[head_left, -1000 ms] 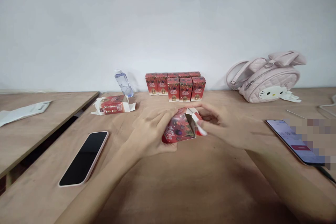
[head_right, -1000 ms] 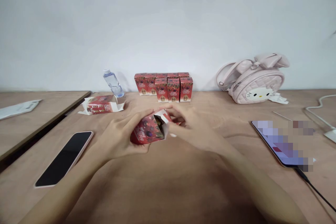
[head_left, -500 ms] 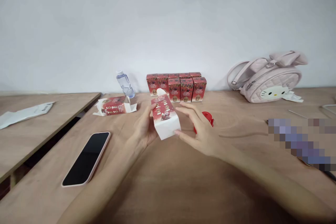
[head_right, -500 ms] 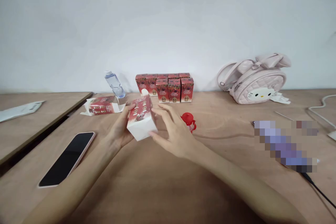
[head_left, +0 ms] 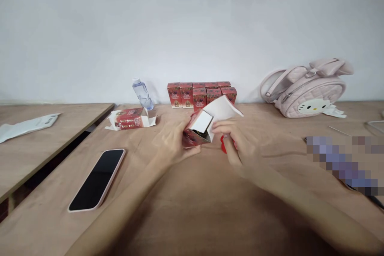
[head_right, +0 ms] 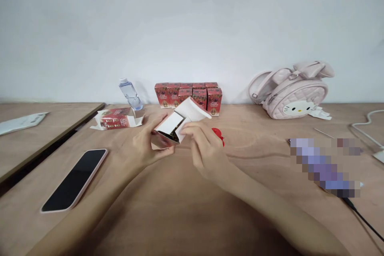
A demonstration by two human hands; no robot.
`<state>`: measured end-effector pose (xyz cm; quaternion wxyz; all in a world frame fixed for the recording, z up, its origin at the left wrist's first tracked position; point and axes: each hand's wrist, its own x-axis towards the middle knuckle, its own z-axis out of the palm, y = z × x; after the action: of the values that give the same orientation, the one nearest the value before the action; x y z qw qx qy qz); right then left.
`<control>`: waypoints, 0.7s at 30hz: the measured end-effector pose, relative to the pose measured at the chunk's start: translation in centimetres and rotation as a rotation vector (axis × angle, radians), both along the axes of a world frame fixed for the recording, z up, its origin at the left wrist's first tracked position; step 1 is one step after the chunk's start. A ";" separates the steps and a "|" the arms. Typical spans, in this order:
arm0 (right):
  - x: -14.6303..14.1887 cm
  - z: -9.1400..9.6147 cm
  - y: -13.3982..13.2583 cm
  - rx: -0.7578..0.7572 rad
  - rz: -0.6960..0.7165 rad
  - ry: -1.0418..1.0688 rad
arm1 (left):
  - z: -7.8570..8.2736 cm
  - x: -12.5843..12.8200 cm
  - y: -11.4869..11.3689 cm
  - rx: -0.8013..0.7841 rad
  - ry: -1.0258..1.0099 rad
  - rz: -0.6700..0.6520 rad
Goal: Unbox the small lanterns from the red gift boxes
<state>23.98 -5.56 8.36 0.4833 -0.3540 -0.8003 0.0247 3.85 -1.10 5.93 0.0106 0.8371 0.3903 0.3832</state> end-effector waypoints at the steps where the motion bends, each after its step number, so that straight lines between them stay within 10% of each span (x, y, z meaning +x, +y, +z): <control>1: 0.2 0.2 0.1 -0.020 -0.010 -0.021 | -0.1 -0.2 0.4 0.105 0.054 -0.038; 5: 0.7 1.3 0.3 -0.056 -0.040 -0.148 | 0.0 -0.8 1.4 0.484 0.174 -0.091; 14: 1.2 1.1 1.1 -0.331 -0.245 -0.285 | 1.5 -0.4 0.3 0.549 0.312 0.023; 21: 0.7 1.3 0.7 -0.369 -0.198 0.042 | 1.4 0.6 -0.8 0.683 0.329 0.021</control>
<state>24.71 -4.81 9.65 0.4270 -0.5131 -0.7330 0.1307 4.49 -1.93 7.38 -0.3358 0.8387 0.2450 0.3518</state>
